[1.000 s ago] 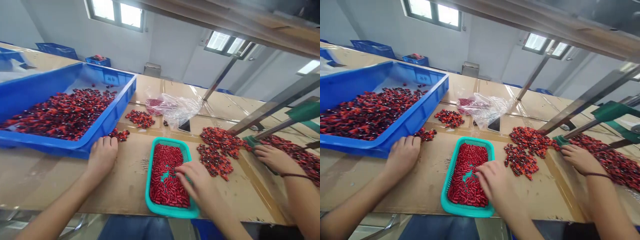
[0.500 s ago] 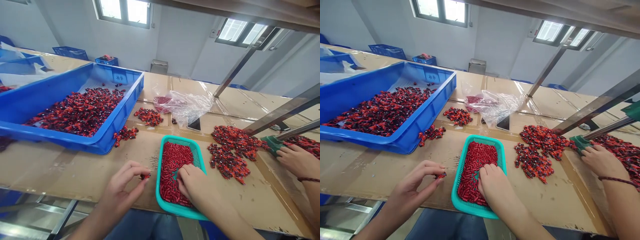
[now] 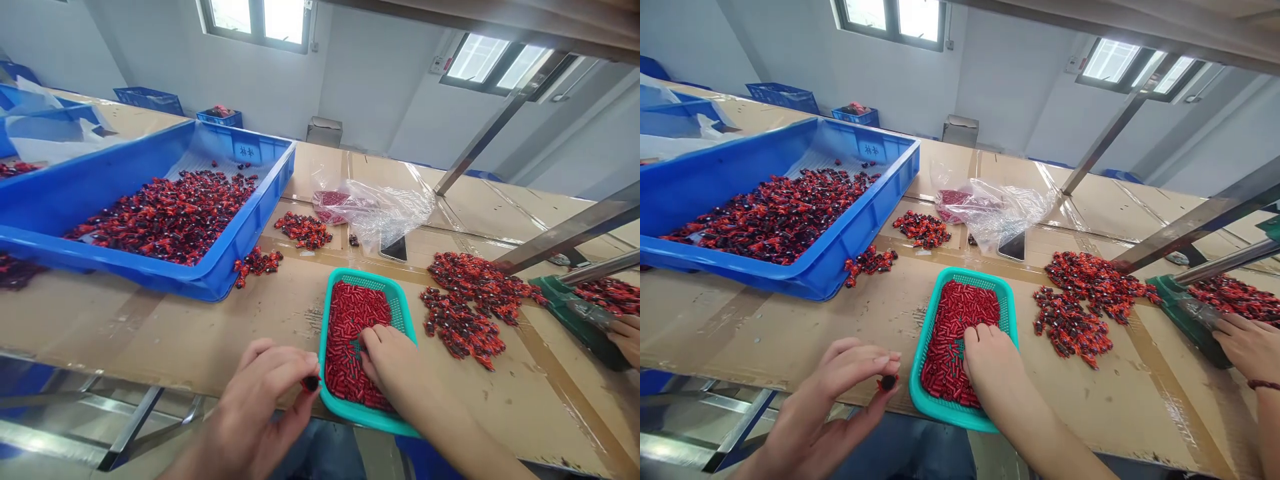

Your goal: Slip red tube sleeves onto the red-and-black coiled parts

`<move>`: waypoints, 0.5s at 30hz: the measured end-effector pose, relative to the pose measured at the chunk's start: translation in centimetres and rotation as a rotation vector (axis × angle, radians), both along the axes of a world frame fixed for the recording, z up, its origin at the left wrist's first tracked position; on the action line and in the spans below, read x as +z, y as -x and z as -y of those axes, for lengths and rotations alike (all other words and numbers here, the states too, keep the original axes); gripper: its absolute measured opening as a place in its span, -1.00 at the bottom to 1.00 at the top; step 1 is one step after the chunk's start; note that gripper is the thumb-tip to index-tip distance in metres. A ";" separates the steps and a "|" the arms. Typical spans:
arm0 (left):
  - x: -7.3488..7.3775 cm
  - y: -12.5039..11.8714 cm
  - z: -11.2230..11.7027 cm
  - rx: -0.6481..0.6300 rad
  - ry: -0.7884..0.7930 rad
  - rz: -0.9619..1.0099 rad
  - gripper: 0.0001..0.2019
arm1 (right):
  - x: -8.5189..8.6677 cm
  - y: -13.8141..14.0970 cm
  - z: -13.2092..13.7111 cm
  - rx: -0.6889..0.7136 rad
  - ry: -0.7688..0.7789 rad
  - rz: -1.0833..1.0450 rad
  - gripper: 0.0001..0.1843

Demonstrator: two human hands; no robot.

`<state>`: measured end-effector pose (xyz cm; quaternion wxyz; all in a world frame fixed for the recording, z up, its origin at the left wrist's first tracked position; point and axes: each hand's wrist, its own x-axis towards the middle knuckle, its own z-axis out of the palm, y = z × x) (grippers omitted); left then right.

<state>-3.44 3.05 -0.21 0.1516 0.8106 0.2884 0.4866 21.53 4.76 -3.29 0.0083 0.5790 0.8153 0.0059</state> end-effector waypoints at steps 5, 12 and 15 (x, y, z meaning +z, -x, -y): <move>-0.2 -0.3 0.3 -0.021 -0.017 0.005 -0.57 | -0.5 -0.1 -0.4 -0.042 0.036 -0.118 -0.80; -0.9 -0.9 0.3 -0.015 0.009 -0.016 -0.54 | 2.9 0.6 1.7 0.035 0.063 -0.542 -0.79; -0.6 -1.2 0.5 -0.002 0.023 0.002 -0.61 | 4.7 1.6 3.5 0.126 0.030 -0.973 -0.87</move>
